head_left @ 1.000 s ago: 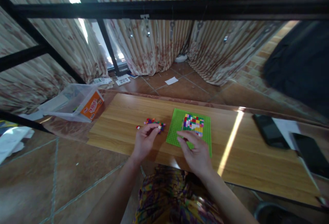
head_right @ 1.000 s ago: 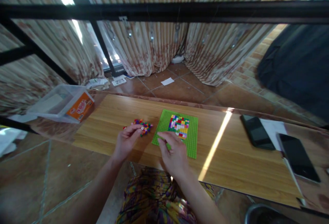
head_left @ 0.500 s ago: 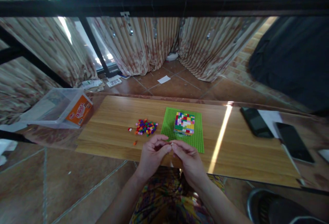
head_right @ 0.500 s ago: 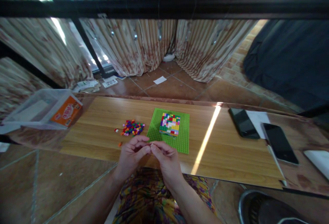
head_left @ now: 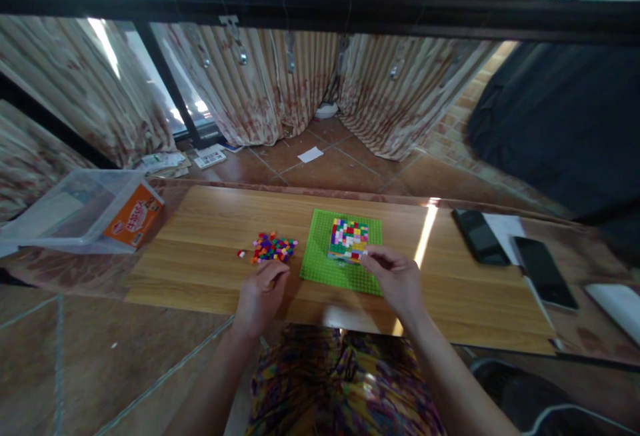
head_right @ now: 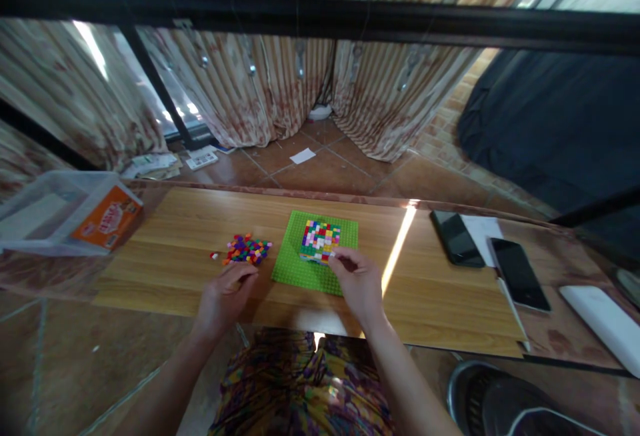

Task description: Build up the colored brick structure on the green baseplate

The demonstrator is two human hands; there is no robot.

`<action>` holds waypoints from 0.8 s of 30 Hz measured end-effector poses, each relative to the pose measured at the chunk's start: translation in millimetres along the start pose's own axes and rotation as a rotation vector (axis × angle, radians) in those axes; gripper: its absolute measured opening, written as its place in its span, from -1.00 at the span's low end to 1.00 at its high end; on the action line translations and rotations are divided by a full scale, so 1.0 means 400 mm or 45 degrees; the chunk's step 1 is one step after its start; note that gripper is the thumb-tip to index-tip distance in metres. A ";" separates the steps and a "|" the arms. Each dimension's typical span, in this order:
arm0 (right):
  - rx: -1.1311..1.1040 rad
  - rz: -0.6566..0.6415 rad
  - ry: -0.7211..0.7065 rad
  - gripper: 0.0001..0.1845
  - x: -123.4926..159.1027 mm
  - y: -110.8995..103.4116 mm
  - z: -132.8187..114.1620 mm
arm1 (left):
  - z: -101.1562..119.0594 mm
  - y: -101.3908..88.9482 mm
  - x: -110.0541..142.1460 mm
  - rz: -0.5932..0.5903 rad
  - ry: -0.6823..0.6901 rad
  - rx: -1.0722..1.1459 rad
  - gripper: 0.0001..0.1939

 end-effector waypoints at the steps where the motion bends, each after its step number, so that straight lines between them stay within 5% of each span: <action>1: 0.081 -0.020 -0.047 -0.70 -0.007 0.003 -0.007 | -0.010 0.001 -0.004 0.020 0.013 -0.042 -0.83; 8: 0.529 -0.161 -0.282 -0.80 -0.037 0.044 -0.059 | -0.065 0.018 -0.015 0.128 0.015 -0.219 -0.80; 24: 0.674 -0.320 -0.284 -0.80 -0.065 0.081 -0.063 | -0.063 0.024 -0.010 0.158 -0.002 -0.167 -0.82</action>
Point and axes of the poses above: each hand's wrist, its own x-axis away from the middle knuckle, its own y-axis out of the palm, z = x × y, the point moved 9 cm from there along -x, towards the middle knuckle, and after that the axes turned 15 degrees about -y, right-handed, at the moved point
